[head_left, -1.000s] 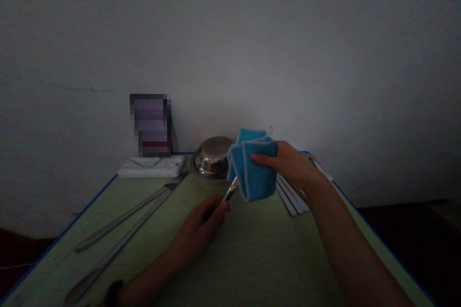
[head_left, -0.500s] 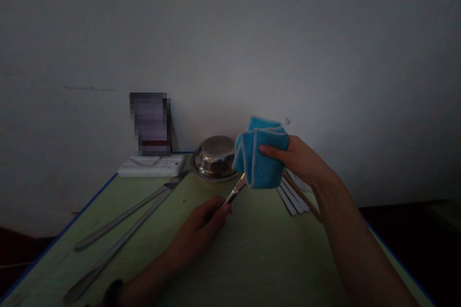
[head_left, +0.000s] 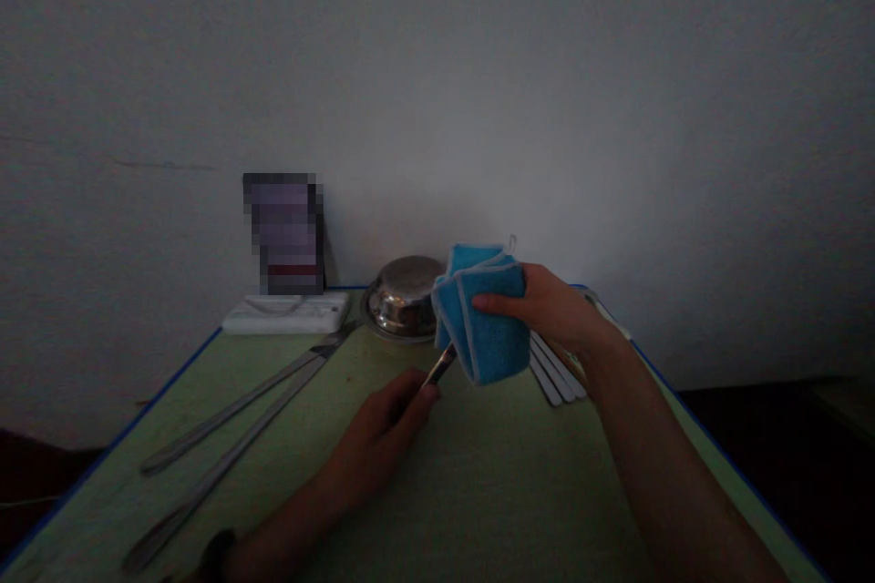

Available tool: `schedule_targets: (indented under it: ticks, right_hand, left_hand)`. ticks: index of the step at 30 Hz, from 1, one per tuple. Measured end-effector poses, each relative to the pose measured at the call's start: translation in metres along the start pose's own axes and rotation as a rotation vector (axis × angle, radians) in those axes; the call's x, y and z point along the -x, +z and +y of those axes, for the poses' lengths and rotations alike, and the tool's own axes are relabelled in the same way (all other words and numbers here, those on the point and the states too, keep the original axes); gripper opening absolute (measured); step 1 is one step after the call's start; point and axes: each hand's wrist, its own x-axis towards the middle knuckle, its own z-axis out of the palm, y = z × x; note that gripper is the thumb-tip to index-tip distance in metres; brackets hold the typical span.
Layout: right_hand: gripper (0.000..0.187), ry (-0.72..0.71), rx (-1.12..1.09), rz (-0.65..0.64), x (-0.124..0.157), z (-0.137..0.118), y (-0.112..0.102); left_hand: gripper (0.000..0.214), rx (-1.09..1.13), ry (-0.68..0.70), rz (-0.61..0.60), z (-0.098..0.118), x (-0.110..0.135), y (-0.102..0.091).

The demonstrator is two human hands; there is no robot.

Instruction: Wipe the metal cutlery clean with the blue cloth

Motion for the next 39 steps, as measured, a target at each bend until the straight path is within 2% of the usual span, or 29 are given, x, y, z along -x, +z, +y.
schedule_targets:
  ticks: [4, 6, 8, 12, 18, 21, 26, 33, 39]
  right_hand:
    - [0.03, -0.038, -0.114, 0.167, -0.001, 0.0, -0.005]
    - [0.027, -0.066, -0.186, 0.205, -0.001, 0.0, -0.006]
    - [0.026, -0.07, -0.209, 0.201, -0.001, 0.0, -0.006]
    - [0.031, -0.05, -0.11, 0.173, 0.0, 0.001, -0.006]
    - [0.038, 0.034, 0.041, -0.003, 0.001, 0.002, -0.006]
    - [0.039, 0.024, 0.077, -0.034, 0.001, 0.001, -0.003]
    - [0.038, 0.013, 0.072, -0.031, 0.002, -0.002, -0.002]
    - [0.029, -0.057, -0.103, 0.221, -0.004, 0.006, -0.002]
    - [0.033, 0.031, 0.031, 0.071, 0.0, 0.004, -0.004]
  left_hand:
    - [0.027, -0.004, -0.002, -0.025, -0.001, 0.0, 0.0]
    - [0.028, 0.01, -0.007, -0.036, -0.003, 0.0, 0.0]
    - [0.028, 0.022, -0.007, -0.042, -0.006, -0.001, -0.001]
    - [0.028, 0.049, -0.012, -0.056, -0.007, -0.002, 0.0]
    - [0.029, 0.087, -0.024, -0.063, -0.008, -0.001, 0.001]
    - [0.029, 0.1, -0.026, -0.068, -0.01, -0.002, 0.002]
    - [0.03, 0.05, -0.003, -0.049, -0.009, -0.002, 0.001]
    - [0.029, 0.026, -0.019, -0.014, -0.008, -0.001, 0.002]
    - [0.03, 0.066, -0.023, -0.01, -0.009, -0.002, 0.003]
